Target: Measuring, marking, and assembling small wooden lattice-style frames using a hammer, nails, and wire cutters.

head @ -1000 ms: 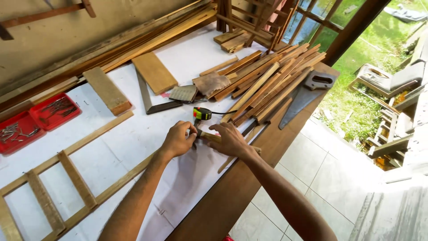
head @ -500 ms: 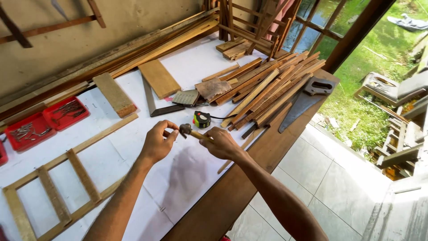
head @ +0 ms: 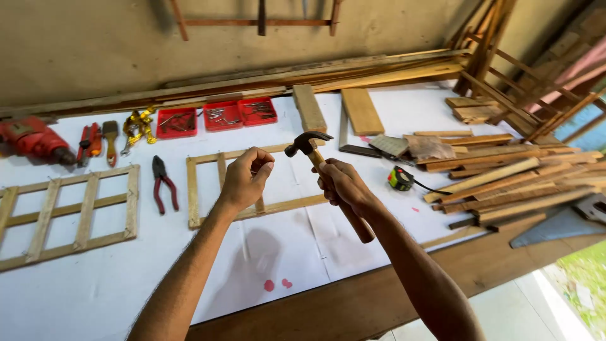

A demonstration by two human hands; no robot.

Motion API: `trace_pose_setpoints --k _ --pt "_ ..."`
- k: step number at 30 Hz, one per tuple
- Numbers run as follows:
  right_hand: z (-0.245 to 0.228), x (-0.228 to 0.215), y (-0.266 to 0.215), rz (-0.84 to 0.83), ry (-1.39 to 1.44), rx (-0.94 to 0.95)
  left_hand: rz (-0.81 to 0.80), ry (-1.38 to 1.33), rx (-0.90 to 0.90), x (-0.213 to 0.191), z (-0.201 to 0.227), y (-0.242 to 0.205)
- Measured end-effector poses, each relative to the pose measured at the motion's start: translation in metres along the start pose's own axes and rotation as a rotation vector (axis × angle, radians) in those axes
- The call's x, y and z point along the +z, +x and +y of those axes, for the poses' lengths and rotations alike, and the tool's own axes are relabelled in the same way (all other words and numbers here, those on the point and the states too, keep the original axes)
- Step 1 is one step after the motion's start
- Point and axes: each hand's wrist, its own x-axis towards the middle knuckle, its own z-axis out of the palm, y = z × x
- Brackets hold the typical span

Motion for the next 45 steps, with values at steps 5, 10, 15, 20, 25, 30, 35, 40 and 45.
trace_pose_setpoints --k 5,10,15,20,25,30,35,40,45 --pt "-0.014 0.052 0.026 -0.102 -0.122 -0.025 0.08 -0.003 -0.076 -0.051 -0.019 -0.024" --pt "-0.01 0.082 0.064 -0.154 -0.197 -0.01 0.106 -0.047 -0.133 -0.072 -0.063 -0.028" --pt "0.009 0.098 0.101 -0.116 -0.331 -0.007 0.03 0.04 -0.188 -0.084 -0.083 -0.035" --pt "0.027 0.108 0.115 -0.111 -0.362 -0.001 -0.089 0.084 -0.305 -0.087 -0.093 -0.042" --pt "0.033 0.113 0.12 -0.117 -0.399 0.016 -0.176 0.111 -0.315 -0.086 -0.106 -0.051" --pt "0.024 0.116 0.114 -0.155 -0.416 -0.008 -0.234 0.164 -0.268 -0.084 -0.108 -0.053" --pt "0.014 0.117 0.106 -0.191 -0.474 -0.066 -0.249 0.219 -0.311 -0.085 -0.103 -0.054" --pt "0.003 0.12 0.098 -0.204 -0.529 -0.052 -0.232 0.224 -0.271 -0.084 -0.105 -0.056" --pt "-0.001 0.118 0.092 -0.217 -0.58 -0.046 -0.233 0.264 -0.257 -0.082 -0.107 -0.057"
